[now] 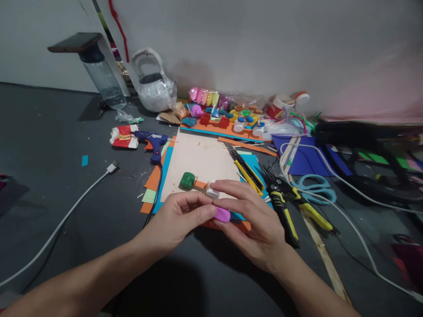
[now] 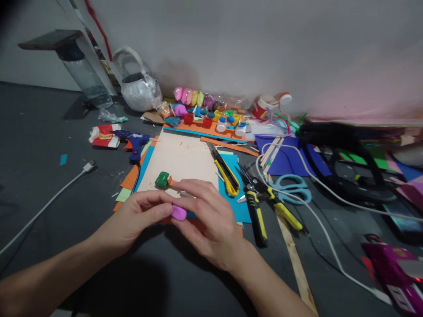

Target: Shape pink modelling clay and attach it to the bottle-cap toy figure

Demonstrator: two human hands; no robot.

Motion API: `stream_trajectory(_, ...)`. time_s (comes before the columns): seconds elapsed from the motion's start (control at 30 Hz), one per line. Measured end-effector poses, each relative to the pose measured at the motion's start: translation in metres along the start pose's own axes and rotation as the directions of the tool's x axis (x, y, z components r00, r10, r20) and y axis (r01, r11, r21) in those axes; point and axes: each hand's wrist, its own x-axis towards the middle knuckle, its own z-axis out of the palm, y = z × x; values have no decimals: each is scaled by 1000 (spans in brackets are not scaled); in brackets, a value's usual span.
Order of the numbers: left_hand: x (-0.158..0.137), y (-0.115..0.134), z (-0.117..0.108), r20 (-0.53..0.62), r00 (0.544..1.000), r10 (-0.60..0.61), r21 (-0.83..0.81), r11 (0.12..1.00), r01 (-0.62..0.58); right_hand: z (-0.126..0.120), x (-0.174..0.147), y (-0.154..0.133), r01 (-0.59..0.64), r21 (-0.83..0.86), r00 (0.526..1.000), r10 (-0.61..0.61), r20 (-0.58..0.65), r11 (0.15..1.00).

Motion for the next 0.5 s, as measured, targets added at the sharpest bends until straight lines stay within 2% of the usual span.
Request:
stream_trajectory(0.27,2,-4,-2,5,1000,-15,-22,1000,15,-1,0,1,18,-37,999,-17,30,999)
stream_trajectory(0.5,2,-2,-2,57,998,-7,-30,1000,8,-1,-1,2,27,-21,999,-26,35,999)
